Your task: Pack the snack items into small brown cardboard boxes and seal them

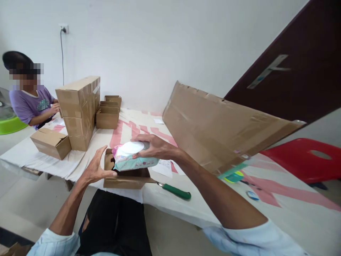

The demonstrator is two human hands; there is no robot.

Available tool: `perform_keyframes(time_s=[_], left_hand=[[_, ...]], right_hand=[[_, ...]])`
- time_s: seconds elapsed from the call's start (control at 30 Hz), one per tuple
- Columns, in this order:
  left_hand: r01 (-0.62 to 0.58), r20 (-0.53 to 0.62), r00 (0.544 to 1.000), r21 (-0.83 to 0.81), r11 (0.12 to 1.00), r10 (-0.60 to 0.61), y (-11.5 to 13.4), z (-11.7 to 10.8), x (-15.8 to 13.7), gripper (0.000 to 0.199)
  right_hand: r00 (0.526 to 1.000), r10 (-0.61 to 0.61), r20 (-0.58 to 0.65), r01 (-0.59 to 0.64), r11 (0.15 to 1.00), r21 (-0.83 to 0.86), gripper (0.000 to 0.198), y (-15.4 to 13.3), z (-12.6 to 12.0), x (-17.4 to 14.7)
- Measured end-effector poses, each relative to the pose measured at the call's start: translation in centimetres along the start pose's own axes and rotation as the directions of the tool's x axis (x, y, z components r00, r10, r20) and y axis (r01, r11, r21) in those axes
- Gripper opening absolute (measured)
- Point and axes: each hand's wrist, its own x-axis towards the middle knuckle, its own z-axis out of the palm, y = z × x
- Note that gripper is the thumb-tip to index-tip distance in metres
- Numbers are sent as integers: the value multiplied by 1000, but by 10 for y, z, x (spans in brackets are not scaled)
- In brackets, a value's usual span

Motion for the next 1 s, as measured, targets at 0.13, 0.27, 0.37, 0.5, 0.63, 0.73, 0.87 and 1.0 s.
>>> perform_keyframes(time_s=[0.13, 0.27, 0.37, 0.5, 0.63, 0.73, 0.87, 1.0], left_hand=[[-163, 19, 986, -33, 986, 164, 38, -2, 31, 120], [-258, -120, 963, -169, 951, 240, 59, -4, 65, 93], [-248, -201, 960, -285, 926, 196, 64, -14, 88, 85], [-256, -284, 948, -400, 880, 146, 66, -27, 116, 79], [-236, -226, 963, -431, 871, 149, 50, -31, 139, 86], [-108, -66, 994, -449, 887, 87, 19, -27, 149, 99], [29, 13, 1000, -441, 897, -26, -29, -9, 146, 86], [117, 58, 993, -441, 890, -102, -59, 9, 135, 75]], right_hand=[[997, 48, -63, -32, 969, 244, 59, -5, -17, 6], [987, 68, -149, 4, 898, 440, 49, -5, -29, 9], [951, 34, -308, 144, 833, 535, 54, 4, -25, 10], [901, -26, -432, 304, 750, 588, 76, 21, -1, 21], [867, 15, -498, 349, 694, 629, 66, 44, 20, 49], [905, 153, -396, 208, 654, 728, 57, 69, 34, 67], [918, 284, -278, 43, 624, 780, 43, 100, 60, 73], [910, 349, -224, -41, 614, 788, 38, 116, 81, 71]])
